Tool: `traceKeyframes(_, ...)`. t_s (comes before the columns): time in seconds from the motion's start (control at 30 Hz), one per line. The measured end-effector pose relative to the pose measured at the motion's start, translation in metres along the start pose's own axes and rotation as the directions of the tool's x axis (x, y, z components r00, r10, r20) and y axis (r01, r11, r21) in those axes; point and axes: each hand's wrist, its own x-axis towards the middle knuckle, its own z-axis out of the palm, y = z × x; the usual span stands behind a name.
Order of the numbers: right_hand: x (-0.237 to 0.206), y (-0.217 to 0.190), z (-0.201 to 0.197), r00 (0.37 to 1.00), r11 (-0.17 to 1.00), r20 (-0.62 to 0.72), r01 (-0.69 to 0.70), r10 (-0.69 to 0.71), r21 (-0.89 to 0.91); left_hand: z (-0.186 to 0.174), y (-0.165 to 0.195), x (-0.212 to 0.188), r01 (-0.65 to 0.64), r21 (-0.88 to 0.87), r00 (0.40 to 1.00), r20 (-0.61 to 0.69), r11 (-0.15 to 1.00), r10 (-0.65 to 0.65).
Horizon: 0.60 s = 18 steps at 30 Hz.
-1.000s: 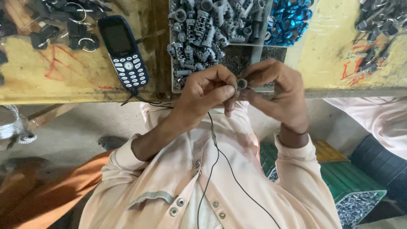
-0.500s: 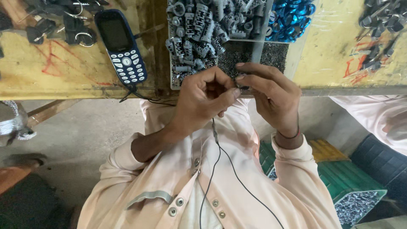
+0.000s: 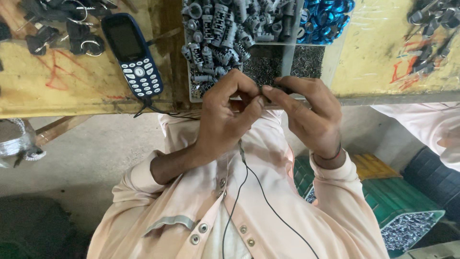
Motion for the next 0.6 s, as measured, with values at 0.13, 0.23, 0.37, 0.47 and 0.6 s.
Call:
traceKeyframes(0.13,0.0,-0.001,-0.001,0.998,1.0,0.05,-0.029,0.029,-0.002,-0.001,-0.002,-0.001,-0.14,0.194,0.99,-0.006,0.971,0.144)
traceKeyframes(0.23,-0.001,0.002,0.001,0.992,0.987,0.045,-0.123,0.119,0.1,-0.003,-0.006,0.003,0.178,-0.222,0.983,0.078,0.959,-0.165)
traceKeyframes(0.37,-0.004,0.005,0.008,0.989,0.977,-0.014,-0.141,0.145,0.158,-0.002,-0.009,0.0,0.196,-0.344,0.98,0.085,0.918,-0.177)
traceKeyframes(0.47,-0.007,0.004,0.012,0.989,0.98,-0.083,-0.107,0.122,0.165,0.001,-0.008,-0.003,0.197,-0.31,0.98,0.046,0.93,-0.193)
traceKeyframes(0.6,-0.01,0.005,0.011,0.996,0.997,-0.071,-0.039,0.044,0.068,0.0,-0.006,-0.001,0.212,-0.264,0.977,0.028,0.941,-0.212)
